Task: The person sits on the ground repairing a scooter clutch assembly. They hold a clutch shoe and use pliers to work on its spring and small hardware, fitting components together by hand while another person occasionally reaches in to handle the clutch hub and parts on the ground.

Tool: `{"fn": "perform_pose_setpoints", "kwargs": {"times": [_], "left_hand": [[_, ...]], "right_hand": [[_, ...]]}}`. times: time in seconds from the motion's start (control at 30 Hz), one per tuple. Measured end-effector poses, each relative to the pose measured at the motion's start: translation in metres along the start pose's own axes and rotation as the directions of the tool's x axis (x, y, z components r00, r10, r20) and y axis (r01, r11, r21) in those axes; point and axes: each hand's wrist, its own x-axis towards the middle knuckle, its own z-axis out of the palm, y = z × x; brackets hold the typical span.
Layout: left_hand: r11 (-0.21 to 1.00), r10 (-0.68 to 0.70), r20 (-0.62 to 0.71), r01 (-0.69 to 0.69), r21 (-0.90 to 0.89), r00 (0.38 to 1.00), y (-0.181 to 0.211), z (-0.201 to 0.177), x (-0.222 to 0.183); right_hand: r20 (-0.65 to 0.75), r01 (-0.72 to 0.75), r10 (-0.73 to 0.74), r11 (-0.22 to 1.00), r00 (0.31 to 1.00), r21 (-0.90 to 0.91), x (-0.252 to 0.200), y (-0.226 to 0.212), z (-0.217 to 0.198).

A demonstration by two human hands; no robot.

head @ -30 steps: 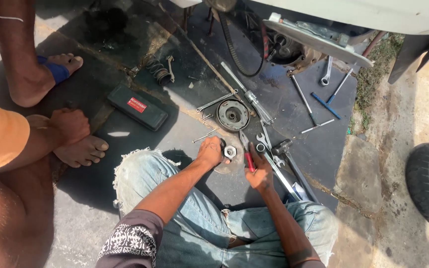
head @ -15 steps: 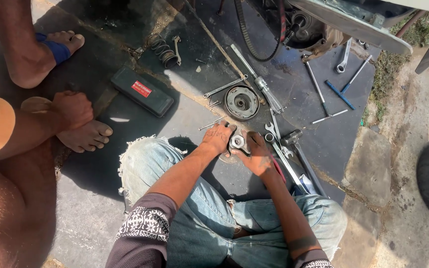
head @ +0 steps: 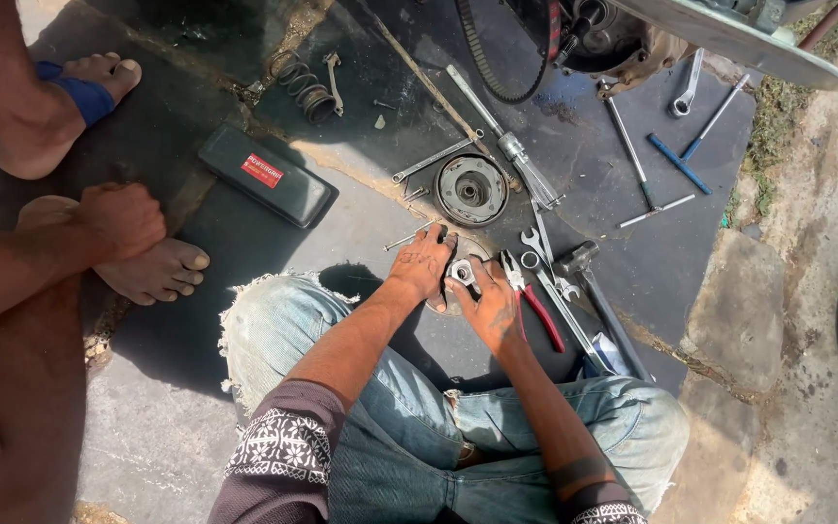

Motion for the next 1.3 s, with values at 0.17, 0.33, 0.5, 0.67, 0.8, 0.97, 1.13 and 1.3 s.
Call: {"fn": "perform_pose_setpoints", "kwargs": {"times": [0.17, 0.33, 0.5, 0.67, 0.8, 0.97, 1.13, 1.3], "left_hand": [[0.999, -0.037, -0.068, 0.035, -0.04, 0.997, -0.006, 0.016, 0.009], [0.996, -0.069, -0.072, 0.065, -0.052, 0.995, -0.004, 0.011, 0.001], [0.989, -0.108, -0.076, 0.1, -0.109, 0.991, -0.006, 0.013, -0.001], [0.993, -0.1, 0.003, 0.1, -0.056, 0.995, -0.009, 0.009, 0.001], [0.996, -0.083, 0.093, 0.086, -0.024, 0.992, -0.011, 0.012, 0.004], [0.995, -0.09, 0.096, 0.093, -0.036, 0.991, -0.013, 0.009, 0.002], [0.993, -0.101, 0.095, 0.107, -0.057, 0.99, -0.011, 0.009, 0.002], [0.991, -0.113, 0.083, 0.118, -0.056, 0.99, -0.01, 0.01, 0.002]], "right_hand": [[-0.115, 0.049, -0.049, 0.999, 0.992, -0.01, -0.003, 0.008, 0.016], [-0.157, 0.077, -0.083, 0.996, 0.984, -0.044, -0.004, 0.003, 0.015], [-0.301, 0.095, -0.077, 0.994, 0.95, 0.045, -0.003, -0.02, 0.002], [-0.396, 0.098, -0.101, 0.995, 0.913, -0.029, -0.009, -0.038, -0.004], [-0.473, 0.057, -0.087, 0.995, 0.877, -0.078, -0.002, -0.034, 0.01], [-0.489, -0.064, -0.016, 0.987, 0.872, -0.146, 0.005, -0.036, 0.022], [-0.477, -0.153, 0.051, 0.972, 0.877, -0.177, 0.005, -0.039, 0.019], [-0.396, -0.182, 0.124, 0.977, 0.91, -0.113, 0.004, -0.043, 0.019]]}}
